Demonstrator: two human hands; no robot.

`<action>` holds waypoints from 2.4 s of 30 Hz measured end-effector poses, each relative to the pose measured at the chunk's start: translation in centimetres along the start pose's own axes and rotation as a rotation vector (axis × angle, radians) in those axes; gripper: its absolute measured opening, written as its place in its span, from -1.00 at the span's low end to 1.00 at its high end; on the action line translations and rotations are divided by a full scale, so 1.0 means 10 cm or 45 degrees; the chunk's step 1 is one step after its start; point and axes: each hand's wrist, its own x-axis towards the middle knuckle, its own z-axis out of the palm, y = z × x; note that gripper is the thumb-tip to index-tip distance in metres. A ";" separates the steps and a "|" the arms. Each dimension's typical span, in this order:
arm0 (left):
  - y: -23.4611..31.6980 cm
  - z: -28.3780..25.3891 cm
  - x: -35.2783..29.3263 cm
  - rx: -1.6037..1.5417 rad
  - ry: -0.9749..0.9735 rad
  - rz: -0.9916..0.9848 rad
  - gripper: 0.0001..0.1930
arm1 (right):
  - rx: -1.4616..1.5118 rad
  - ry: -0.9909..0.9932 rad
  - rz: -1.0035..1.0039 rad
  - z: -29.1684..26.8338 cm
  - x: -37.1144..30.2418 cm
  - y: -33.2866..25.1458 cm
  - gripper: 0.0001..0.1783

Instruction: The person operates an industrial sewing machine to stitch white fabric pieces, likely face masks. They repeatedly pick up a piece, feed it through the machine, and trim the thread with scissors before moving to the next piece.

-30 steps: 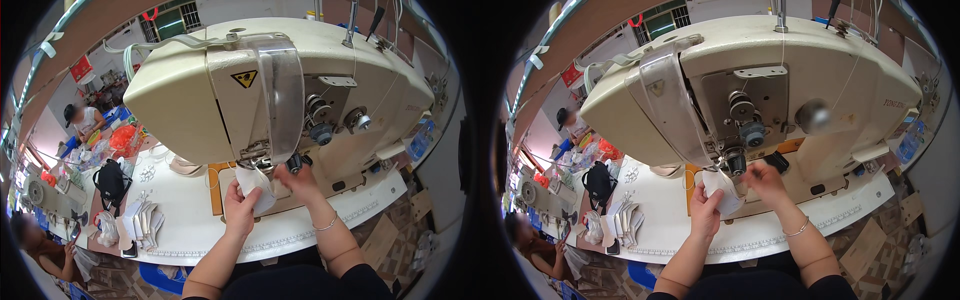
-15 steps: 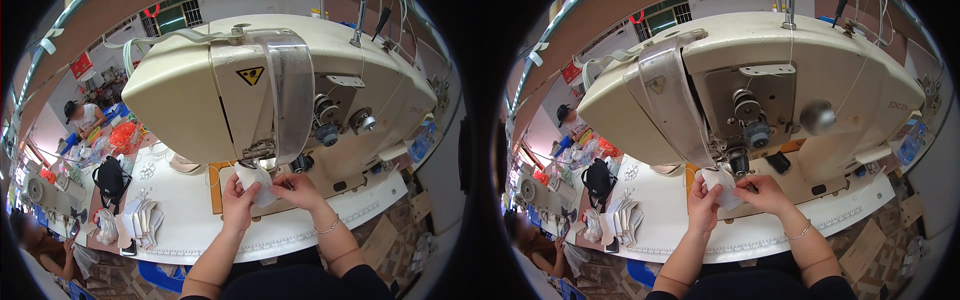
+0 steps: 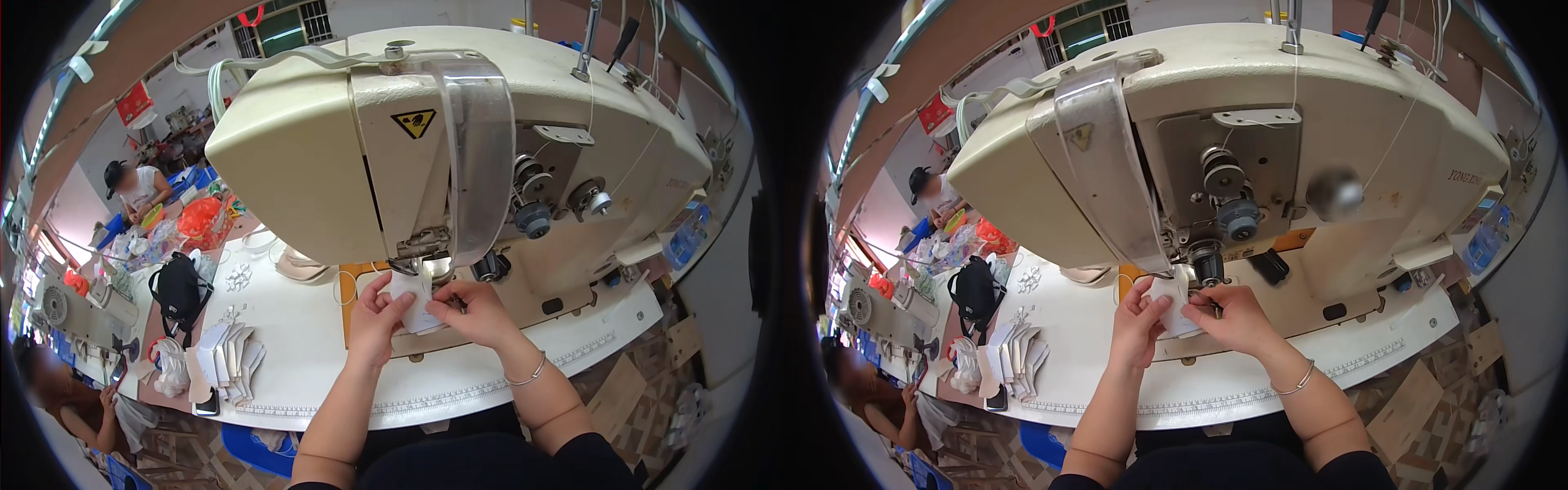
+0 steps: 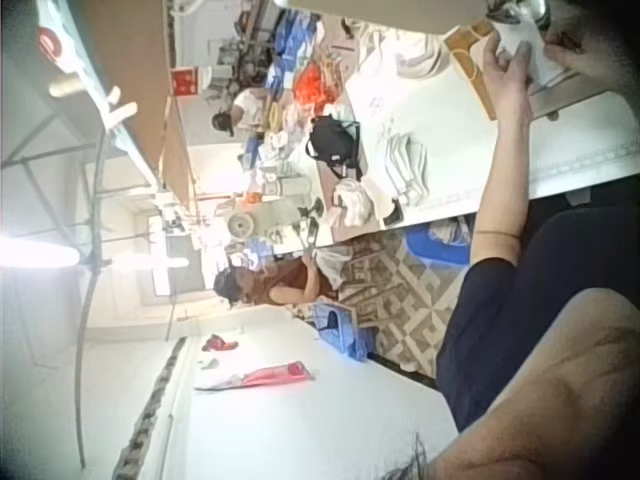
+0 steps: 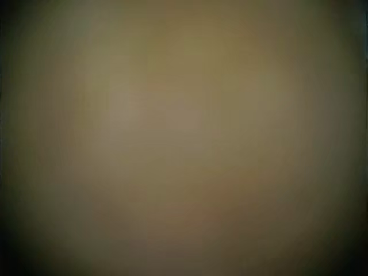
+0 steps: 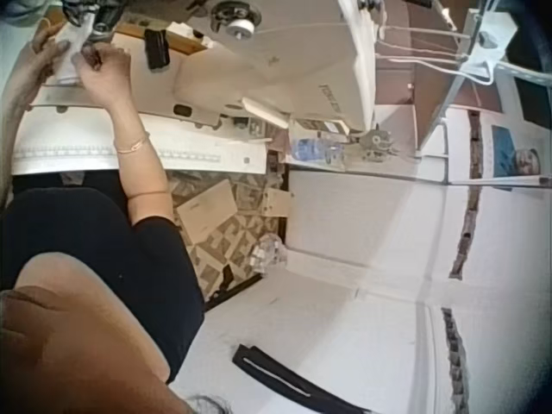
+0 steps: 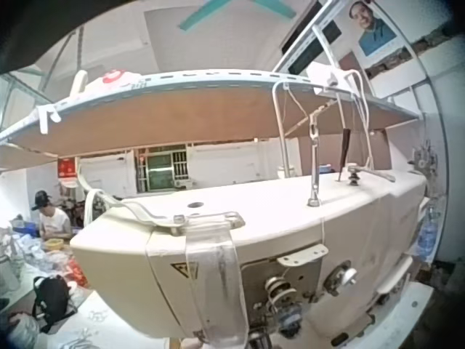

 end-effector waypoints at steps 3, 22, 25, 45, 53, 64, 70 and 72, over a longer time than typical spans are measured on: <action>-0.06 0.01 -0.06 0.028 0.034 0.056 -0.46 | 0.048 0.006 0.128 0.01 0.01 -0.02 -0.79; -0.14 0.17 -0.17 -0.180 0.000 0.041 -0.84 | 0.267 0.096 0.190 0.04 0.00 0.04 -0.77; -0.05 0.15 -0.13 -0.278 -0.044 -0.022 -0.86 | 0.269 0.354 -0.014 0.01 -0.04 0.06 -0.83; 0.13 -0.09 0.20 -0.346 -0.186 -0.299 -0.92 | -0.379 0.640 -0.400 -0.05 0.09 0.28 -0.72; 0.14 0.01 0.13 -0.183 -0.111 -0.158 -0.92 | -0.371 0.613 -0.431 -0.07 0.12 0.35 -0.68; 0.18 0.04 0.15 -0.096 -0.080 -0.098 -0.86 | -0.706 0.825 -0.778 0.00 0.04 0.04 -0.71; 0.16 0.08 0.10 -0.018 -0.047 -0.024 -0.81 | -0.678 0.396 -0.791 0.02 0.10 0.07 -0.64; 0.17 0.08 0.10 -0.015 -0.037 -0.018 -0.79 | -0.700 0.404 -0.850 0.01 0.13 0.06 -0.62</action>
